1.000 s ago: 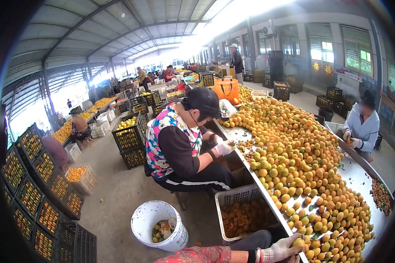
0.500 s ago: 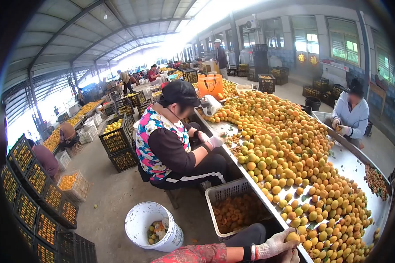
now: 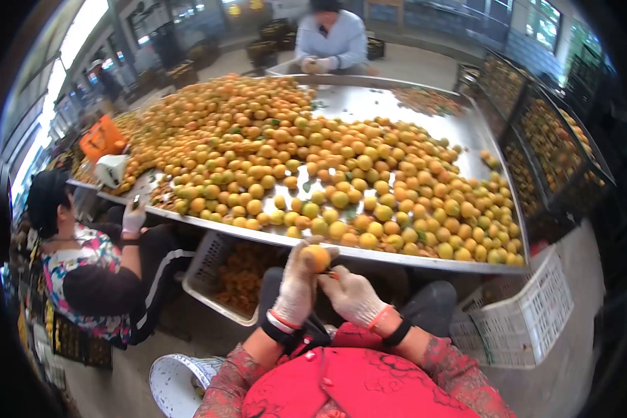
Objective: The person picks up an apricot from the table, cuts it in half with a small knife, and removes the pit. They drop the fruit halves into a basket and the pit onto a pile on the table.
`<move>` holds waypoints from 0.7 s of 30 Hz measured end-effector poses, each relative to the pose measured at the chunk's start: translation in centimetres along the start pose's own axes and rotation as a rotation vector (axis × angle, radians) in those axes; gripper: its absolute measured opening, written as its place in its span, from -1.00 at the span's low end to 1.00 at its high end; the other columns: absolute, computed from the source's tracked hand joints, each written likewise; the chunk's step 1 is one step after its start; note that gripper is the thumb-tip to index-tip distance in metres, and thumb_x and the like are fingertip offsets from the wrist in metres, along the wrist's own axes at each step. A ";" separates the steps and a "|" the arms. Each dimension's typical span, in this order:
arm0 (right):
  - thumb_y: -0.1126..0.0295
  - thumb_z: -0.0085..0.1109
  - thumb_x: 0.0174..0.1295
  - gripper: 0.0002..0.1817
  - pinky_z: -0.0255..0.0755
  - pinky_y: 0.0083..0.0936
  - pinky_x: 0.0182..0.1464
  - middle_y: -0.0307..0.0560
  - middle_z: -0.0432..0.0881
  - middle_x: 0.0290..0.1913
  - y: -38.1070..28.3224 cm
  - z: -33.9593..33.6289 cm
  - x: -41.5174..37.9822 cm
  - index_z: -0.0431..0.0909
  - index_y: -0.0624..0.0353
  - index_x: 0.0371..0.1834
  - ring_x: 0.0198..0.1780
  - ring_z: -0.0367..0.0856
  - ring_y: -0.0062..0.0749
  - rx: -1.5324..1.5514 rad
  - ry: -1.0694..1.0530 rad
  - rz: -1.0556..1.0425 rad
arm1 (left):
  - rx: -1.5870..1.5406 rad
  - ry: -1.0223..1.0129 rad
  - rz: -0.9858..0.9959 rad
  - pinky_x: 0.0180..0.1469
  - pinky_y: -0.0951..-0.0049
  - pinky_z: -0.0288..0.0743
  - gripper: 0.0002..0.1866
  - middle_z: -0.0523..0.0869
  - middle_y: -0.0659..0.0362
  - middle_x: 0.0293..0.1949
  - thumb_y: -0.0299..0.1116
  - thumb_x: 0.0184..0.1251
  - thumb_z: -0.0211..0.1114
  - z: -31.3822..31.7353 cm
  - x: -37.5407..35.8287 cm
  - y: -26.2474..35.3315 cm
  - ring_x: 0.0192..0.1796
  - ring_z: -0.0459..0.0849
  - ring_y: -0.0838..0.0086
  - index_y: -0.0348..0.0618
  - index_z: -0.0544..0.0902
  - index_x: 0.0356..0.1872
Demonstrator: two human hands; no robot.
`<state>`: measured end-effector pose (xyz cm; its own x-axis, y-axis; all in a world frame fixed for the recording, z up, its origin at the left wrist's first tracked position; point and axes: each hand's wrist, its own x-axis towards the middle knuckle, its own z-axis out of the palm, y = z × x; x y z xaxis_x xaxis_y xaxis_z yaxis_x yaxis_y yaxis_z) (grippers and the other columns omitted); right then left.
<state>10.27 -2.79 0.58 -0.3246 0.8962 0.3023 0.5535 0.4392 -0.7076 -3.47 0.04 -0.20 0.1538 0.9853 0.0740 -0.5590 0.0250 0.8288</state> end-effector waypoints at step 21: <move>0.18 0.14 0.35 -0.69 0.48 -0.07 -0.38 0.23 0.61 -0.50 -0.4 2.3 -2.3 0.50 0.27 -0.29 -0.36 0.64 0.19 0.249 0.236 0.262 | -0.221 0.068 -0.263 0.18 0.17 0.50 -0.36 0.70 -0.04 -0.25 0.23 0.48 -0.05 3.0 -1.4 0.0 0.06 0.66 0.10 -0.29 0.48 0.01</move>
<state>9.04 -5.13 -1.31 0.0030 0.9778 0.2095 0.3827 0.1924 -0.9036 -1.26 -1.82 1.41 0.2658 0.9490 -0.1696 -0.6711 0.3085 0.6741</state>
